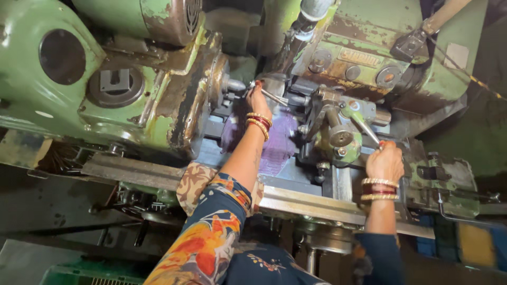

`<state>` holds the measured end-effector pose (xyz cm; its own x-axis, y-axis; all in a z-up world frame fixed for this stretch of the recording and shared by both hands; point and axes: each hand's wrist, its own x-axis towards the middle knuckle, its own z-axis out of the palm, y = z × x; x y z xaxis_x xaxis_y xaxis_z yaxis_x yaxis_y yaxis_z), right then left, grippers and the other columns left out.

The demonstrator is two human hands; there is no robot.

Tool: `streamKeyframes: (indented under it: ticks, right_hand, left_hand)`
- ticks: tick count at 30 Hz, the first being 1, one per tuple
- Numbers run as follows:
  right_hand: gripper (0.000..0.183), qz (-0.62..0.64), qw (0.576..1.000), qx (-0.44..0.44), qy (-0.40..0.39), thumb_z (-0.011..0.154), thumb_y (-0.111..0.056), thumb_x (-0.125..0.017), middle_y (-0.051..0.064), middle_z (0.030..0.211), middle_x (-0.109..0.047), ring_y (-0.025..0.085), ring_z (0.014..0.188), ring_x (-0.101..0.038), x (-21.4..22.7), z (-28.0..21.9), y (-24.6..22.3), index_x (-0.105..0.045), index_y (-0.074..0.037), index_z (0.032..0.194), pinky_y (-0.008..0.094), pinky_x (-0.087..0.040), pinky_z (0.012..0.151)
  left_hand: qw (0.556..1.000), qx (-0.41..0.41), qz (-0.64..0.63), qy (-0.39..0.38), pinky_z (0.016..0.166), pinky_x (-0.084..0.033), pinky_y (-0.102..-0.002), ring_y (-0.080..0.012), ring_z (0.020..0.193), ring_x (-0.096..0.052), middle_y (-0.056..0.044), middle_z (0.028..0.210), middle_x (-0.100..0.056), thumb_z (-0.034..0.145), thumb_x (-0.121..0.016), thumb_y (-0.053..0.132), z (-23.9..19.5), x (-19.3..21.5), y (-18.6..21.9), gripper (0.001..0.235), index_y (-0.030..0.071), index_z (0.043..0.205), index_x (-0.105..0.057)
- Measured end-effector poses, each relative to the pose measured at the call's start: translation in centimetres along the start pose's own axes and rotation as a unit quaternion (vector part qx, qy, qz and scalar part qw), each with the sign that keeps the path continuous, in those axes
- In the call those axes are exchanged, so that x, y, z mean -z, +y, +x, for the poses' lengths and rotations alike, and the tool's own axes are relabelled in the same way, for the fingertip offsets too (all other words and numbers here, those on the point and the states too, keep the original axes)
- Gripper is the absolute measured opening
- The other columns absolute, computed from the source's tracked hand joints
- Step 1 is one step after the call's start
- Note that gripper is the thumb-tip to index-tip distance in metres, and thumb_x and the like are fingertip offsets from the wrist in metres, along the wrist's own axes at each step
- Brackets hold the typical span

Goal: The person operates a metal lathe, repeatedly loading cylindrical metal rods into the chuck, machining them while coolant flows, and then removing the finished pieces to place them into a green bin. The person also uses a cloth to wipe the rods and the machine bed between cycles.

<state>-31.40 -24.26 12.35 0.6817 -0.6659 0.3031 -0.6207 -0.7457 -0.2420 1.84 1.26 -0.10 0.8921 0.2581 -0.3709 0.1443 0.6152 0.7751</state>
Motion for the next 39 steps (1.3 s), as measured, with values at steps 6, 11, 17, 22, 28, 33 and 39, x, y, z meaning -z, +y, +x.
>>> streamKeyframes:
  ticks: [6,11,17,22,28,33,39]
  right_hand:
    - [0.022,0.067,0.991,0.113,0.016,0.098,-0.014,-0.060,0.028,0.114,-0.065,0.049,0.103,-0.063,0.8,3.3,2.5,-0.067,-0.004,0.117,0.058,-0.050,0.088]
    - [0.024,0.054,0.992,0.111,0.005,0.098,-0.014,-0.061,0.029,0.113,-0.064,0.050,0.103,-0.062,-0.9,5.6,4.4,-0.067,-0.003,0.119,0.058,-0.049,0.087]
    - [0.022,0.064,0.990,0.126,0.006,0.100,-0.015,-0.061,0.029,0.114,-0.065,0.050,0.104,-0.062,-0.5,6.1,4.8,-0.068,-0.003,0.117,0.058,-0.049,0.089]
    - [0.021,0.046,0.994,0.094,0.017,0.101,-0.016,-0.060,0.028,0.109,-0.065,0.051,0.100,-0.063,1.0,2.9,2.2,-0.068,-0.006,0.117,0.059,-0.050,0.086]
    - [0.024,0.043,0.999,0.012,0.029,0.094,-0.013,-0.062,0.029,0.109,-0.062,0.053,0.093,-0.063,1.7,-1.0,-1.5,-0.065,-0.007,0.117,0.061,-0.049,0.080]
    - [0.028,0.165,0.945,0.255,0.125,0.106,-0.001,-0.058,0.028,0.120,-0.059,0.049,0.108,-0.062,1.3,2.3,1.8,-0.061,-0.004,0.133,0.052,-0.052,0.095]
    - [0.038,0.465,0.879,-0.001,0.104,0.116,-0.005,-0.054,0.001,0.132,-0.051,0.013,0.117,-0.059,6.6,-0.4,17.2,-0.052,-0.014,0.153,0.027,-0.053,0.092]
  left_hand:
    - [0.965,0.071,0.253,0.007,0.081,-0.049,-0.040,-0.0233,0.086,-0.064,-0.008,0.098,-0.069,0.099,-0.065,0.042,-0.1,1.2,-1.7,0.042,0.002,0.108,-0.073]
    - [0.999,0.032,0.039,-0.018,0.073,-0.048,-0.036,-0.0201,0.085,-0.060,-0.009,0.099,-0.071,0.100,-0.069,0.039,2.3,2.2,-2.9,0.039,0.002,0.108,-0.075]
    - [0.998,0.054,-0.015,-0.033,0.070,-0.058,-0.029,-0.0127,0.087,-0.069,-0.002,0.105,-0.074,0.095,-0.068,0.039,3.8,1.5,-3.5,0.040,0.002,0.113,-0.068]
    - [0.991,0.108,-0.073,-0.033,0.066,-0.052,-0.030,-0.0168,0.074,-0.062,-0.007,0.090,-0.066,0.098,-0.069,0.038,3.7,1.9,-3.9,0.038,0.002,0.108,-0.069]
    - [0.980,0.114,-0.156,-0.051,0.069,-0.055,-0.030,-0.0144,0.074,-0.062,-0.003,0.086,-0.065,0.096,-0.072,0.033,4.8,1.2,-2.6,0.027,0.006,0.097,-0.069]
    - [0.981,0.125,-0.135,-0.057,0.067,-0.055,-0.029,-0.0157,0.074,-0.060,-0.005,0.085,-0.063,0.100,-0.069,0.034,4.6,1.6,-2.8,0.028,0.005,0.097,-0.070]
    - [0.982,0.182,0.011,-0.039,0.073,-0.054,-0.042,-0.0253,0.084,-0.056,-0.011,0.096,-0.059,0.083,-0.084,0.022,4.8,1.9,-2.2,0.037,0.005,0.109,-0.065]
